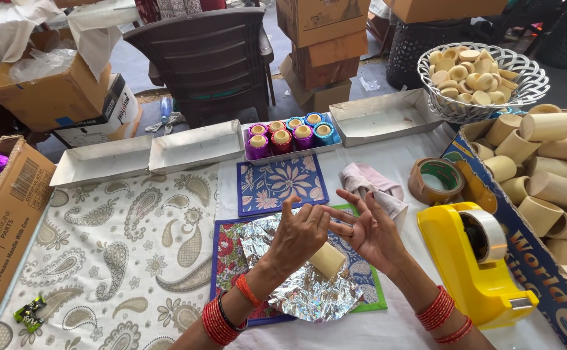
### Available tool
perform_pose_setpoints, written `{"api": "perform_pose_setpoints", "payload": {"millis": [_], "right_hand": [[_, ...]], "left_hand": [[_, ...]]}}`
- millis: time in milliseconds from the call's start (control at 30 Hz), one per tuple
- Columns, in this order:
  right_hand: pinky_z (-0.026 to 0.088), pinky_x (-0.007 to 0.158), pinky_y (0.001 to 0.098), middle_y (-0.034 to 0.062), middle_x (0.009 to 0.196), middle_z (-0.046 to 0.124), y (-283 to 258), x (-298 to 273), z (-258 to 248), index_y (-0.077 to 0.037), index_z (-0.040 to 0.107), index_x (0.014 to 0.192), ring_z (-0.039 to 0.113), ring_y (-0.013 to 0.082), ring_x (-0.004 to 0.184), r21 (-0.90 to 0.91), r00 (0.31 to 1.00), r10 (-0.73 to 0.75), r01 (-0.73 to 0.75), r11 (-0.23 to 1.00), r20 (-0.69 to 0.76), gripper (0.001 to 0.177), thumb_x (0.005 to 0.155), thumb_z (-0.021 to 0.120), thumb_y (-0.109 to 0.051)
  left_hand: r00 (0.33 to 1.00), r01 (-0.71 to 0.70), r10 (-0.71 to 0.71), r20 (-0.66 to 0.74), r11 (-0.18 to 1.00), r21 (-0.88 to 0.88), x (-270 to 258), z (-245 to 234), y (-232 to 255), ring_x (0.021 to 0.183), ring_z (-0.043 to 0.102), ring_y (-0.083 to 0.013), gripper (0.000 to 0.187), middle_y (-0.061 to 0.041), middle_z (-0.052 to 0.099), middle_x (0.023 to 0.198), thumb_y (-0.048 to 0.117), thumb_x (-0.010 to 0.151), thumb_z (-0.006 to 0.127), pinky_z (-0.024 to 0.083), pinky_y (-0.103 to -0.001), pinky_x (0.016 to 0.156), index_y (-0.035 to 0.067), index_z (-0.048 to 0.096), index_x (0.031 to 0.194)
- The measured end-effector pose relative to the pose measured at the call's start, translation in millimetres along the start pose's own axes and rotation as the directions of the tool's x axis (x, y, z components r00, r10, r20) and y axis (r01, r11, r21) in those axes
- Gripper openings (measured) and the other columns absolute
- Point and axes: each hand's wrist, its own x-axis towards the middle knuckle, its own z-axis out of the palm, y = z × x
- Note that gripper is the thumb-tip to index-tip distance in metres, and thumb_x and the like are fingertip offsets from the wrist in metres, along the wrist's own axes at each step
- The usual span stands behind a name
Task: Wrapping clay cups in decorative foil and wiping them with a cloth.
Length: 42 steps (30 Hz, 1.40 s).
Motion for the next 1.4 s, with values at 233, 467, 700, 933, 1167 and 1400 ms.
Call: {"api": "perform_pose_setpoints", "payload": {"millis": [233, 467, 700, 933, 1167, 1400], "right_hand": [[0.053, 0.103, 0.0424, 0.0347, 0.138, 0.052, 2, 0, -7, -0.001, 0.031, 0.153, 0.065, 0.0366, 0.116, 0.228, 0.997, 0.053, -0.064, 0.972, 0.053, 0.077, 0.102, 0.053, -0.055], [0.049, 0.107, 0.0453, 0.04, 0.145, 0.044, -2, 1, -1, -0.002, 0.03, 0.151, 0.061, 0.042, 0.122, 0.32, 0.996, 0.075, -0.089, 0.943, 0.057, 0.076, 0.101, 0.053, -0.054], [0.046, 0.11, 0.0476, 0.0426, 0.15, 0.037, -9, 2, -10, -0.003, 0.031, 0.15, 0.053, 0.0469, 0.131, 0.336, 0.999, 0.047, -0.041, 0.941, -0.011, 0.072, 0.101, 0.053, -0.051], [0.045, 0.11, 0.048, 0.0383, 0.15, 0.041, -3, 1, -5, -0.003, 0.037, 0.148, 0.053, 0.046, 0.132, 0.273, 0.997, 0.07, -0.071, 0.959, 0.012, 0.067, 0.102, 0.053, -0.049], [0.044, 0.111, 0.0497, 0.0345, 0.148, 0.047, 5, 4, 2, -0.001, 0.043, 0.144, 0.054, 0.0443, 0.131, 0.179, 0.993, 0.084, -0.067, 0.982, -0.087, 0.065, 0.1, 0.052, -0.048], [0.044, 0.11, 0.0486, 0.0324, 0.145, 0.05, 7, 5, 2, -0.001, 0.047, 0.141, 0.055, 0.0427, 0.13, 0.109, 0.984, 0.075, -0.058, 0.992, -0.159, 0.062, 0.101, 0.052, -0.048]], "left_hand": [[0.99, -0.009, 0.007, -0.14, 1.0, -0.014, -2, -4, -1, 0.086, 0.062, -0.0121, 0.005, 0.002, 0.057, 0.087, 0.011, 0.093, 0.07, 0.04, -0.051, 0.108, 0.01, 0.065, 0.093], [0.99, -0.006, 0.004, -0.143, 1.0, -0.013, -8, -7, 1, 0.083, 0.059, -0.0116, 0.007, 0.003, 0.054, 0.086, 0.012, 0.091, 0.071, 0.039, -0.053, 0.109, 0.012, 0.063, 0.092], [0.996, 0.09, -0.082, 0.042, 0.969, -0.229, -34, -3, 3, 0.079, 0.056, -0.0174, 0.013, -0.002, 0.053, 0.083, 0.014, 0.098, 0.068, 0.041, -0.053, 0.102, 0.009, 0.061, 0.088], [0.711, 0.697, -0.465, 0.529, 0.566, -0.44, -100, -61, -45, 0.102, 0.055, -0.0233, 0.018, -0.011, 0.057, 0.105, 0.024, 0.085, 0.068, 0.046, -0.046, 0.094, 0.007, 0.067, 0.091], [0.117, 0.79, -0.603, 0.789, 0.538, 0.294, -176, -94, -103, 0.123, 0.044, -0.0222, 0.026, -0.007, 0.05, 0.124, 0.034, 0.088, 0.061, 0.037, -0.05, 0.106, 0.011, 0.073, 0.092], [0.17, 0.716, -0.649, 0.741, 0.599, 0.36, -218, -70, -105, 0.123, 0.044, -0.0246, 0.043, -0.009, 0.045, 0.127, 0.031, 0.092, 0.059, 0.042, -0.056, 0.102, 0.019, 0.052, 0.133]]}}
